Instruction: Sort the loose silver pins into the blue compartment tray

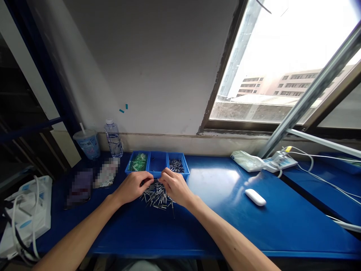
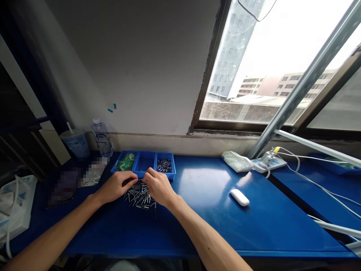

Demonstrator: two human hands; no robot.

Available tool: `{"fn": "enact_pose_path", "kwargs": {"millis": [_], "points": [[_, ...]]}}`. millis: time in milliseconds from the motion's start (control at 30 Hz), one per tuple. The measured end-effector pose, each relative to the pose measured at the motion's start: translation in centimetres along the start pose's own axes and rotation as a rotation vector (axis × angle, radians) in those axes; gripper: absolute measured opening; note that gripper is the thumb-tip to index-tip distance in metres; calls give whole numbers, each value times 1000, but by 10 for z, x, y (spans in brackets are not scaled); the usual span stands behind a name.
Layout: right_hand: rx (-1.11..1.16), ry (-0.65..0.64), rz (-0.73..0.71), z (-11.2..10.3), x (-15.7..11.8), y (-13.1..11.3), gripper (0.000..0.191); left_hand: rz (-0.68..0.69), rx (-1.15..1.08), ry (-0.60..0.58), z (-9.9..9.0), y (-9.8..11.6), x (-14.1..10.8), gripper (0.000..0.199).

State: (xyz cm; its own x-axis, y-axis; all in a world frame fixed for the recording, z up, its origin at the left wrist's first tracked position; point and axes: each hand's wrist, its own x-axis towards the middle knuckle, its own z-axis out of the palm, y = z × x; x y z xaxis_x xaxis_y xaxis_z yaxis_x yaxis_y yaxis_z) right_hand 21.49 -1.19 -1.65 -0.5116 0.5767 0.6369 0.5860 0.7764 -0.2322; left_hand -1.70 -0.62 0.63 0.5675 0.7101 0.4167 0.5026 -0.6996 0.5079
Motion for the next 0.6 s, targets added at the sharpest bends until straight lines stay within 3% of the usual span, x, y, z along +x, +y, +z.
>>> {"fn": "enact_pose_path", "kwargs": {"millis": [433, 600], "points": [[30, -58, 32, 2, 2, -8, 18, 91, -29, -13, 6, 4, -2, 15], [63, -2, 39, 0, 4, -2, 18, 54, -28, 31, 5, 3, 0, 17]]}}
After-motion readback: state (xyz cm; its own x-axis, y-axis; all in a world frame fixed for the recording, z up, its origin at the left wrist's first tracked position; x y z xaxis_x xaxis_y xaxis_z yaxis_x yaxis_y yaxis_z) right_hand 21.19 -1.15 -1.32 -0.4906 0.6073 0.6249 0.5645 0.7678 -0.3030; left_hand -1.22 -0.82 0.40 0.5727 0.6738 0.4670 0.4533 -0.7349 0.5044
